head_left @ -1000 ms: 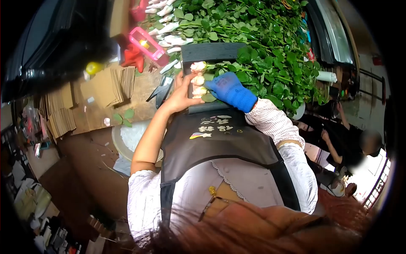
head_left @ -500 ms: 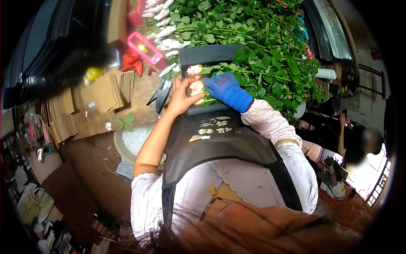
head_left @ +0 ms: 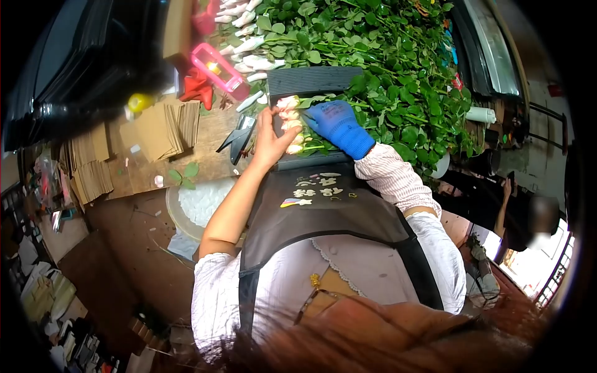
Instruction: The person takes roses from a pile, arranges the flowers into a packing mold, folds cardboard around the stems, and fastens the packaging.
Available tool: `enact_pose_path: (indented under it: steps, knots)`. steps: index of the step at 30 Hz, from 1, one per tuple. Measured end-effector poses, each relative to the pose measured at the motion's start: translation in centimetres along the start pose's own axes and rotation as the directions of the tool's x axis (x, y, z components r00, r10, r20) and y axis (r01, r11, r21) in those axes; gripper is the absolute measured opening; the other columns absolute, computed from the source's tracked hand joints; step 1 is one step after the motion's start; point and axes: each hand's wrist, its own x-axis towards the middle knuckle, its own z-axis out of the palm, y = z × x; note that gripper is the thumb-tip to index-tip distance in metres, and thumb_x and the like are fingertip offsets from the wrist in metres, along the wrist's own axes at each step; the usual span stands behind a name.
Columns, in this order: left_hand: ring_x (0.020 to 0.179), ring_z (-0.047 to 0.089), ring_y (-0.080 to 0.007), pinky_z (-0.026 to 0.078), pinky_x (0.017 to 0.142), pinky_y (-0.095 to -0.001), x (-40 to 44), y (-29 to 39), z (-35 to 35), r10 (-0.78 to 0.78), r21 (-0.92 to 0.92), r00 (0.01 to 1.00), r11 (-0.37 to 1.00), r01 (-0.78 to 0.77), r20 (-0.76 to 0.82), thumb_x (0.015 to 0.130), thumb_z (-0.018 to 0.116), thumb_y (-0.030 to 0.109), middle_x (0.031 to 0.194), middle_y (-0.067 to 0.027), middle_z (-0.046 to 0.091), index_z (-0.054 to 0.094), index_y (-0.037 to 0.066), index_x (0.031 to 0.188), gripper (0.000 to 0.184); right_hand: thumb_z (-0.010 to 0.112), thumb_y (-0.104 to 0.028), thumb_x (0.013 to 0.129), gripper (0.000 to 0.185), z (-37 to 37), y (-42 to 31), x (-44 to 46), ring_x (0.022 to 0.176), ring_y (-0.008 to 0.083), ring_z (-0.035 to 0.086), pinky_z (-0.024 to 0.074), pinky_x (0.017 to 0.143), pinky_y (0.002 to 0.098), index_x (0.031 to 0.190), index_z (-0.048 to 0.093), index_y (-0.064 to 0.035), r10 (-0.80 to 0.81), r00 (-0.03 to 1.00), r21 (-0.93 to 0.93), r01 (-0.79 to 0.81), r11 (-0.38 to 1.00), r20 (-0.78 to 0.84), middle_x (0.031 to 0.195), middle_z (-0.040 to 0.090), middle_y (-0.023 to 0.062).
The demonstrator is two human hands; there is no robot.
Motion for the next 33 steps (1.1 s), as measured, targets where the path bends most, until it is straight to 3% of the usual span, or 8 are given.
enact_pose_path:
  steps: [7, 11, 14, 22, 28, 30, 31, 33]
  knots:
    - [0.111, 0.051, -0.0189, 0.047, 0.093, -0.0312, 1.1, 0.0, 1.9, -0.192, -0.133, 0.967, 0.976, 0.171, -0.166, 0.077, 0.086, 0.023, 0.123, -0.0087, 0.045, 0.068, 0.007, 0.112, 0.042, 0.058, -0.038, 0.091, 0.025, 1.2, 0.7, -0.3, 0.085, 0.0296, 0.07, 0.0538, 0.071, 0.0444, 0.104, 0.067, -0.018, -0.069, 0.992, 0.032, 0.073, 0.997, -0.103, 0.094, 0.072, 0.0077]
    - [0.106, 0.053, -0.0178, 0.048, 0.089, -0.0306, 1.3, -0.1, 2.0, -0.147, -0.048, 0.968, 0.989, 0.14, -0.204, 0.077, 0.086, 0.021, 0.117, -0.0079, 0.049, 0.068, 0.005, 0.105, 0.037, 0.063, -0.029, 0.09, 0.027, -2.2, -1.1, -3.6, 0.09, 0.0336, 0.068, 0.0535, 0.076, 0.0459, 0.111, 0.069, -0.0141, 0.124, 0.899, 0.578, 0.159, 0.8, -0.42, 0.101, 0.071, 0.0122]
    - [0.1, 0.055, -0.0171, 0.049, 0.087, -0.0303, 1.1, -0.3, 1.9, -0.128, -0.041, 0.969, 0.992, 0.122, -0.211, 0.076, 0.087, 0.02, 0.11, -0.0069, 0.052, 0.069, 0.004, 0.099, 0.034, 0.063, -0.019, 0.088, 0.03, -0.2, -0.5, -2.4, 0.093, 0.0334, 0.066, 0.0535, 0.077, 0.0454, 0.118, 0.067, -0.0131, 0.039, 0.768, 0.432, 0.317, 0.845, -0.64, 0.107, 0.068, 0.0123]
    - [0.101, 0.057, -0.0222, 0.047, 0.089, -0.0336, 1.4, -1.1, 2.3, -0.047, 0.054, 0.974, 0.997, 0.06, -0.223, 0.076, 0.085, 0.022, 0.107, -0.0101, 0.056, 0.069, 0.003, 0.101, 0.035, 0.062, -0.012, 0.08, 0.042, 2.6, -0.4, 0.1, 0.088, 0.0292, 0.063, 0.051, 0.078, 0.0423, 0.122, 0.064, -0.0147, -0.172, 0.821, -0.049, 0.173, 0.984, -0.544, 0.098, 0.065, 0.0098]
    - [0.116, 0.055, -0.034, 0.043, 0.101, -0.0414, -0.3, 1.6, -5.7, 0.032, 0.183, 0.977, 0.983, 0.007, -0.213, 0.084, 0.077, 0.024, 0.121, -0.0193, 0.058, 0.062, 0.001, 0.119, 0.044, 0.065, -0.009, 0.09, 0.039, -3.3, -1.2, -3.6, 0.105, 0.0347, 0.066, 0.0525, 0.09, 0.0391, 0.13, 0.063, -0.0087, -0.098, 0.784, 0.306, 0.349, 0.886, -0.613, 0.116, 0.068, 0.0183]
    - [0.121, 0.05, -0.0428, 0.039, 0.104, -0.0513, -0.7, 0.5, -11.7, 0.203, 0.685, 0.877, 0.706, 0.177, -0.435, 0.085, 0.073, 0.033, 0.129, -0.0255, 0.055, 0.059, -0.002, 0.123, 0.054, 0.067, -0.01, 0.088, 0.039, -2.6, -1.3, -4.3, 0.099, 0.034, 0.067, 0.053, 0.087, 0.0408, 0.128, 0.065, -0.0108, 0.013, 0.75, 0.392, 0.33, 0.858, -0.661, 0.113, 0.069, 0.016]
    - [0.13, 0.042, -0.0469, 0.031, 0.11, -0.055, -0.6, -1.2, -14.1, 0.153, 0.784, 0.824, 0.439, 0.438, -0.546, 0.086, 0.07, 0.044, 0.136, -0.0308, 0.049, 0.049, -0.006, 0.133, 0.072, 0.067, -0.01, 0.088, 0.039, -2.2, -1.4, -4.4, 0.099, 0.0339, 0.067, 0.053, 0.087, 0.0408, 0.127, 0.065, -0.0105, 0.012, 0.759, 0.408, 0.336, 0.849, -0.651, 0.113, 0.069, 0.0161]
    - [0.139, 0.03, -0.0491, 0.02, 0.118, -0.0572, -0.7, -5.6, -19.5, 0.165, 0.718, 0.731, 0.42, 0.555, -0.662, 0.086, 0.068, 0.053, 0.143, -0.0339, 0.042, 0.036, -0.007, 0.146, 0.09, 0.067, -0.009, 0.088, 0.038, -1.5, -1.6, -4.6, 0.1, 0.0337, 0.067, 0.053, 0.088, 0.0407, 0.127, 0.066, -0.0099, 0.021, 0.774, 0.441, 0.337, 0.832, -0.632, 0.114, 0.069, 0.0164]
